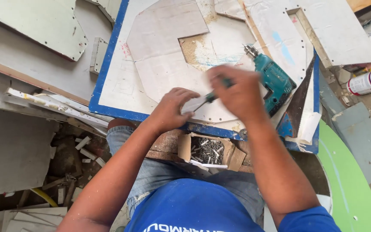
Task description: Assembling a wooden or composite structure by aligning pieces and fastening them with a power drill and screws.
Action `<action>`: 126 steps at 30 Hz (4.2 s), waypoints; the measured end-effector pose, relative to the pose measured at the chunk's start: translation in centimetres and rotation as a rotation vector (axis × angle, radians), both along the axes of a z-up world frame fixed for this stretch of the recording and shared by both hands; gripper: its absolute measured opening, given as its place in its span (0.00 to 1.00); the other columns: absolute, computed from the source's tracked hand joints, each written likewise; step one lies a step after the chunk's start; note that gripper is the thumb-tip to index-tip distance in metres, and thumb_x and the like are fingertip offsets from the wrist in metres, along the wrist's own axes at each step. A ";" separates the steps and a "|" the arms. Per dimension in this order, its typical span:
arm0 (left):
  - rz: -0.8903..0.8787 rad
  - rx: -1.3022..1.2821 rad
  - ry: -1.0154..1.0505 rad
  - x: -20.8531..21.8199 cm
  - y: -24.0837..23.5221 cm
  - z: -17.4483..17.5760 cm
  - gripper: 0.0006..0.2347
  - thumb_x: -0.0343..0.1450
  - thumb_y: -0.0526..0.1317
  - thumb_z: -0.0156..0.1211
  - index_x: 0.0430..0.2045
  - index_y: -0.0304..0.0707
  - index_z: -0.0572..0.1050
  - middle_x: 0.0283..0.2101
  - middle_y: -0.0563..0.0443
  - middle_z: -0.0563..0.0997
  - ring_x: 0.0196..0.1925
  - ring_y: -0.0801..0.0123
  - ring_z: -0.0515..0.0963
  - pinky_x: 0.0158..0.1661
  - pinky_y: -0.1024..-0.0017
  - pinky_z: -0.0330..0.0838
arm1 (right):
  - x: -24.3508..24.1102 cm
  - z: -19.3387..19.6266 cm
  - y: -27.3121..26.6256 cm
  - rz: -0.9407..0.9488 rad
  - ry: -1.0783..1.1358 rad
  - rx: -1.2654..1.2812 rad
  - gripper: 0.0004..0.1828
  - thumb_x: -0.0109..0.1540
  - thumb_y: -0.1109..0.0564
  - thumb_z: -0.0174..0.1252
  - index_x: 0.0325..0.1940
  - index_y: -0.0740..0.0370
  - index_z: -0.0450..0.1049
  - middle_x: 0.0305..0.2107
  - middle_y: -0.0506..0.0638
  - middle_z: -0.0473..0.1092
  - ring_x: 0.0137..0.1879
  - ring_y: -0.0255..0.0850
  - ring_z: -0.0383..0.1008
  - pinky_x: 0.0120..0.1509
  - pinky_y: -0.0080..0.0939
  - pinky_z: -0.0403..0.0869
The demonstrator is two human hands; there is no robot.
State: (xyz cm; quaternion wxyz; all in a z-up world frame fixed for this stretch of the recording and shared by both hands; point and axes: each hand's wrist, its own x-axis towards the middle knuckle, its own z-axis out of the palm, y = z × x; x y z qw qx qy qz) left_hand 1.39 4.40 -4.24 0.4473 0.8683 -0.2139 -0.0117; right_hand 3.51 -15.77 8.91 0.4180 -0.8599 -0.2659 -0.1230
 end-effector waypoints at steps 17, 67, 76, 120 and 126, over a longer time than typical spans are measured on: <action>0.300 0.166 0.031 -1.1 -0.2 -2.1 0.30 0.66 0.44 0.73 0.64 0.39 0.68 0.61 0.38 0.73 0.68 0.44 0.68 0.67 0.46 0.60 | -8.6 -9.6 -13.2 -0.325 0.708 0.541 0.32 0.67 0.64 0.53 0.77 0.66 0.57 0.53 0.72 0.70 0.49 0.51 0.75 0.53 0.50 0.76; -0.230 0.546 -0.009 -1.4 -9.5 -2.1 0.29 0.79 0.55 0.35 0.75 0.50 0.38 0.79 0.44 0.35 0.79 0.50 0.31 0.73 0.52 0.27 | -23.9 -17.8 -20.2 -0.585 0.914 -0.466 0.34 0.56 0.46 0.60 0.68 0.45 0.72 0.61 0.57 0.72 0.75 0.56 0.64 0.76 0.62 0.67; -0.139 0.484 -0.228 -0.4 -4.1 -5.0 0.27 0.69 0.47 0.65 0.66 0.52 0.68 0.73 0.44 0.65 0.75 0.41 0.58 0.67 0.45 0.53 | -20.7 -15.0 -17.6 -0.605 1.108 -0.594 0.10 0.63 0.49 0.57 0.36 0.52 0.81 0.30 0.47 0.77 0.38 0.39 0.77 0.45 0.42 0.76; 0.024 0.363 -0.147 -2.8 -4.2 -3.5 0.29 0.66 0.60 0.67 0.60 0.52 0.75 0.68 0.49 0.73 0.74 0.51 0.64 0.72 0.47 0.49 | -18.6 -15.9 -15.4 -0.600 0.710 -0.374 0.31 0.64 0.38 0.60 0.66 0.55 0.73 0.46 0.58 0.75 0.54 0.60 0.78 0.54 0.65 0.80; -0.005 0.397 -0.150 -6.5 -2.7 -2.6 0.27 0.70 0.61 0.61 0.61 0.51 0.74 0.68 0.50 0.73 0.75 0.53 0.63 0.72 0.49 0.49 | -18.2 -18.0 -15.9 -0.674 0.764 -0.352 0.39 0.58 0.49 0.65 0.73 0.55 0.66 0.46 0.59 0.76 0.53 0.61 0.79 0.55 0.64 0.82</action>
